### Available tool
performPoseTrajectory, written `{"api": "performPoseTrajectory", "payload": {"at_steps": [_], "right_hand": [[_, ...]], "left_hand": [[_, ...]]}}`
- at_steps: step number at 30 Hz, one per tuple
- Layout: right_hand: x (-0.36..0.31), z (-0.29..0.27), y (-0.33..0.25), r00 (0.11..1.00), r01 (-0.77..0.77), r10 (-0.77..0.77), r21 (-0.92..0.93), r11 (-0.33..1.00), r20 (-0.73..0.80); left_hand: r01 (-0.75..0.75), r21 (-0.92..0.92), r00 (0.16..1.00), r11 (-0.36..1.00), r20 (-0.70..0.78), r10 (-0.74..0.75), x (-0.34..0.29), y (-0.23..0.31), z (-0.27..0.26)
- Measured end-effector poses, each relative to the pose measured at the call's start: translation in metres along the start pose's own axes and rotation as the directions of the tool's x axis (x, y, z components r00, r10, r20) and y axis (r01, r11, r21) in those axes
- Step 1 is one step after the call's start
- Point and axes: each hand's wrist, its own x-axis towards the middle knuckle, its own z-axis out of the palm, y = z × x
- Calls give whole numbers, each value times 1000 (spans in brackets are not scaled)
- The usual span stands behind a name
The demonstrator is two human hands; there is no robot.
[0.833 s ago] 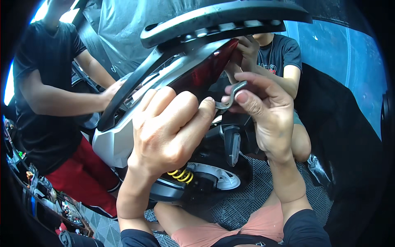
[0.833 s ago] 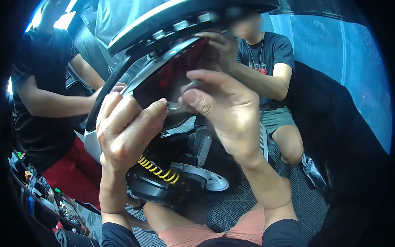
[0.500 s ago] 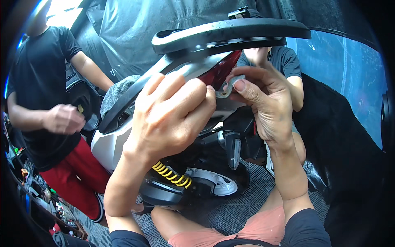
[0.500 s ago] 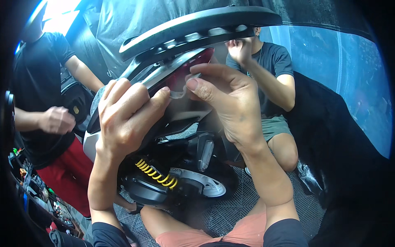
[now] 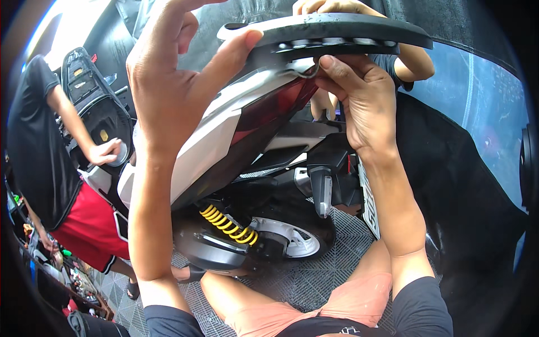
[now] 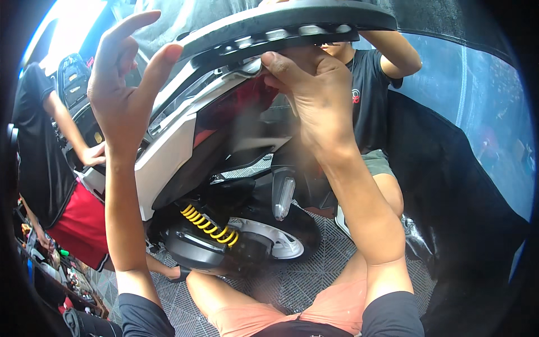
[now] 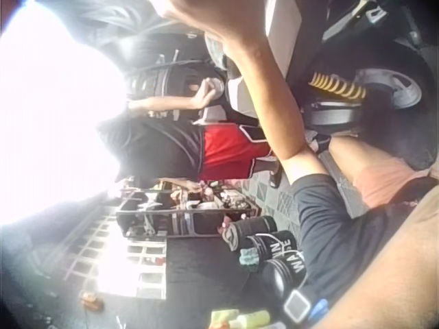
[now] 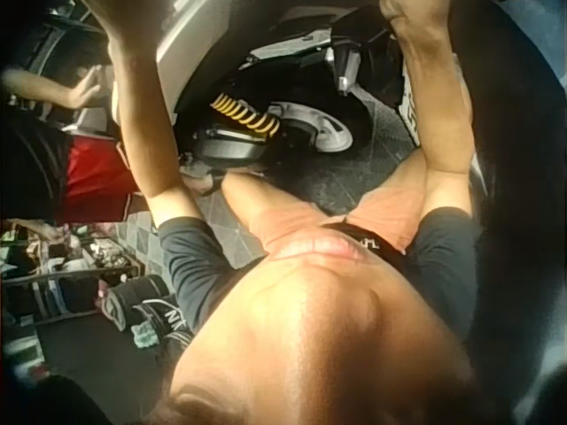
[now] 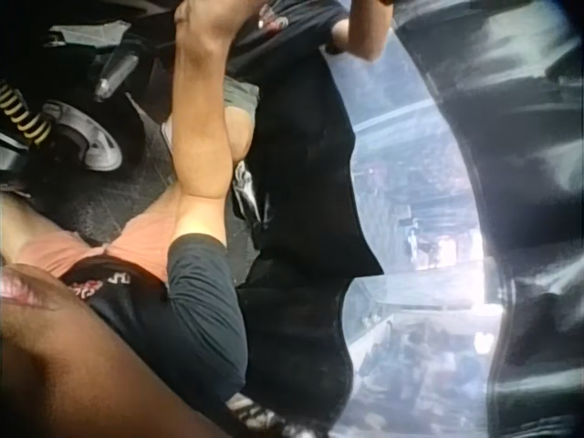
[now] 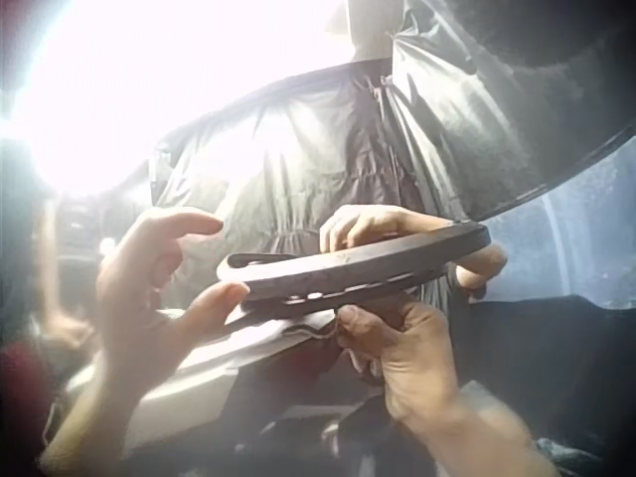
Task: The person holds and aligns a black plastic component onto the rear of a motorcycle, then prepares small metal brackets and fasteners to secure the part while another person assists by handling the component.
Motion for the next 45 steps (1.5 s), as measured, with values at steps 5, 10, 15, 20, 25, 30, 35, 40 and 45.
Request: {"api": "performPoseTrajectory", "payload": {"at_steps": [5, 10, 15, 20, 25, 30, 35, 40, 45], "right_hand": [[2, -1, 8, 1000, 20, -20, -16, 1000, -14], [7, -5, 17, 999, 49, -50, 4, 999, 17], [10, -5, 22, 995, 101, -102, 31, 994, 21], [12, -2, 23, 998, 65, -65, 3, 998, 7], [13, 3, 24, 999, -9, 8, -30, 1000, -49], [11, 12, 26, 994, 76, -79, -41, 996, -79], [10, 18, 24, 988, 46, -57, -76, 996, -141], [12, 19, 22, 984, -3, -18, -123, 992, -175], [11, 20, 28, 983, 99, -108, -71, 993, -150]], "left_hand": [[-78, 59, 997, 995, 22, 77, -12, 7, 5], [330, -97, 933, 939, 189, -308, -6, -5, 3], [478, -211, 794, 853, 518, -317, 31, -26, 11], [492, -23, 508, 870, 819, -266, 76, -54, 24], [369, -18, 401, 929, 905, -142, 100, -60, 38], [336, -68, 400, 939, 913, -77, 103, -57, 38], [485, -129, 450, 865, 885, -120, 91, -55, 26], [309, -66, 591, 949, 795, -137, 74, -22, 2], [-232, 252, 855, 939, 513, 74, 36, 12, 3]]}}
